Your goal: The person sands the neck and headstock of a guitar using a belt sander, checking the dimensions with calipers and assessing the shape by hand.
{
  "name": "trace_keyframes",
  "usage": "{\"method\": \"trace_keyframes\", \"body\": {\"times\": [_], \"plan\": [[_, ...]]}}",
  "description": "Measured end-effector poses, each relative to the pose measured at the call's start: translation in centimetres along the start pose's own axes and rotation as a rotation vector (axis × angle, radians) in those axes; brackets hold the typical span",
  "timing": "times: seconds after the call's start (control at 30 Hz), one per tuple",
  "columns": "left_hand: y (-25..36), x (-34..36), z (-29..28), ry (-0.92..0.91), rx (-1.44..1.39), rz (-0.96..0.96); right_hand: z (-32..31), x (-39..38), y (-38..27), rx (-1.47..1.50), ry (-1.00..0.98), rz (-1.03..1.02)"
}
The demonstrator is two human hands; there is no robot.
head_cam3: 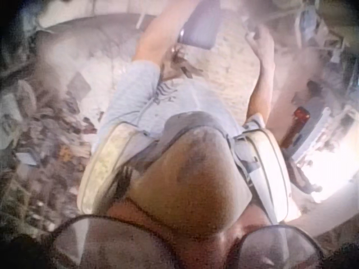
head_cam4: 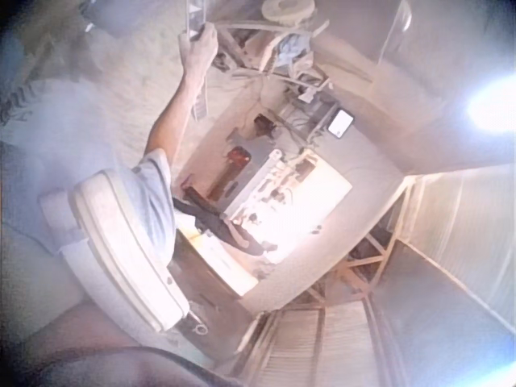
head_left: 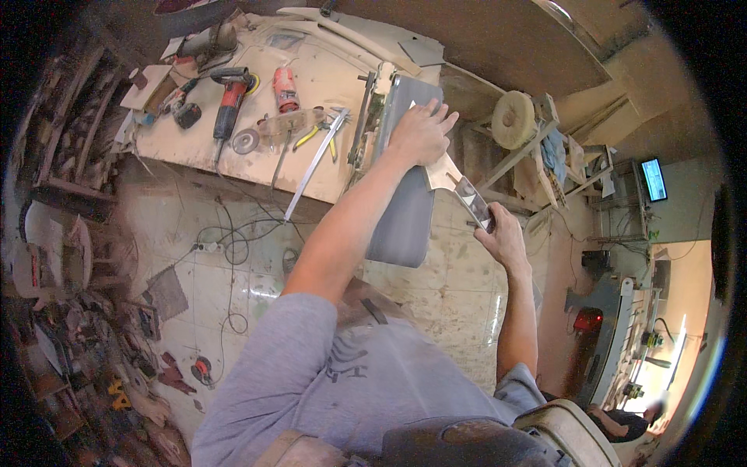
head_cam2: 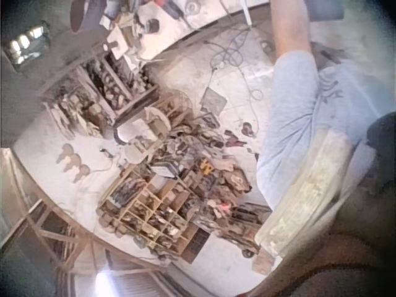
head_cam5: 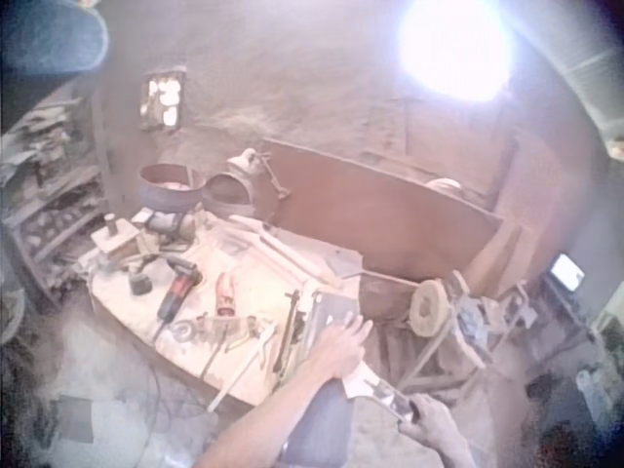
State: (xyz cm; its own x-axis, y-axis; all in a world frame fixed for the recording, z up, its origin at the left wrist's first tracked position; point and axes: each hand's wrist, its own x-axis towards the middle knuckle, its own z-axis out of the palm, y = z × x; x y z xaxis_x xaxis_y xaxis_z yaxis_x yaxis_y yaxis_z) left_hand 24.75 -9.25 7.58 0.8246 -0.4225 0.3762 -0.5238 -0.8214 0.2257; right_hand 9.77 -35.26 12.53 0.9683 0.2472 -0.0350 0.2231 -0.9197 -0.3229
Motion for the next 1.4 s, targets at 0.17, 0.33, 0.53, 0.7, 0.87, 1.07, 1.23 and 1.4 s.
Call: {"method": "trace_keyframes", "body": {"times": [0.17, 0.33, 0.53, 0.7, 0.87, 1.07, 1.23, 1.4], "plan": [[0.5, 0.2, 0.5, -0.035, 0.021, 0.02, 0.1, -0.9, 1.3, -0.003, 0.029, -0.038], [-1.3, -0.1, -0.1, -0.034, 0.01, -0.016, 0.1, 1.1, 1.6, -0.083, -0.015, -0.091], [-1.6, -0.8, -0.6, 0.001, 0.051, -0.071, 0.4, 2.2, 1.0, -0.12, 0.011, -0.081], [-1.4, -0.8, -0.4, 0.017, 0.063, -0.072, 1.3, 2.4, 1.3, -0.17, 0.089, -0.078], [-0.8, -0.5, -0.3, 0.067, 0.058, -0.038, 1.5, 2.6, 2.1, -0.233, 0.099, -0.054], [-1.1, -0.2, -0.4, 0.053, 0.105, -0.067, 1.9, 3.1, 1.9, -0.305, 0.118, -0.05], [-1.9, -0.6, -0.5, 0.048, 0.124, -0.051, 2.6, 3.2, 1.5, -0.322, 0.175, -0.075], [-1.9, -0.4, -1.3, -0.014, 0.125, -0.061, 2.7, 2.8, 1.1, -0.273, 0.212, -0.095]]}}
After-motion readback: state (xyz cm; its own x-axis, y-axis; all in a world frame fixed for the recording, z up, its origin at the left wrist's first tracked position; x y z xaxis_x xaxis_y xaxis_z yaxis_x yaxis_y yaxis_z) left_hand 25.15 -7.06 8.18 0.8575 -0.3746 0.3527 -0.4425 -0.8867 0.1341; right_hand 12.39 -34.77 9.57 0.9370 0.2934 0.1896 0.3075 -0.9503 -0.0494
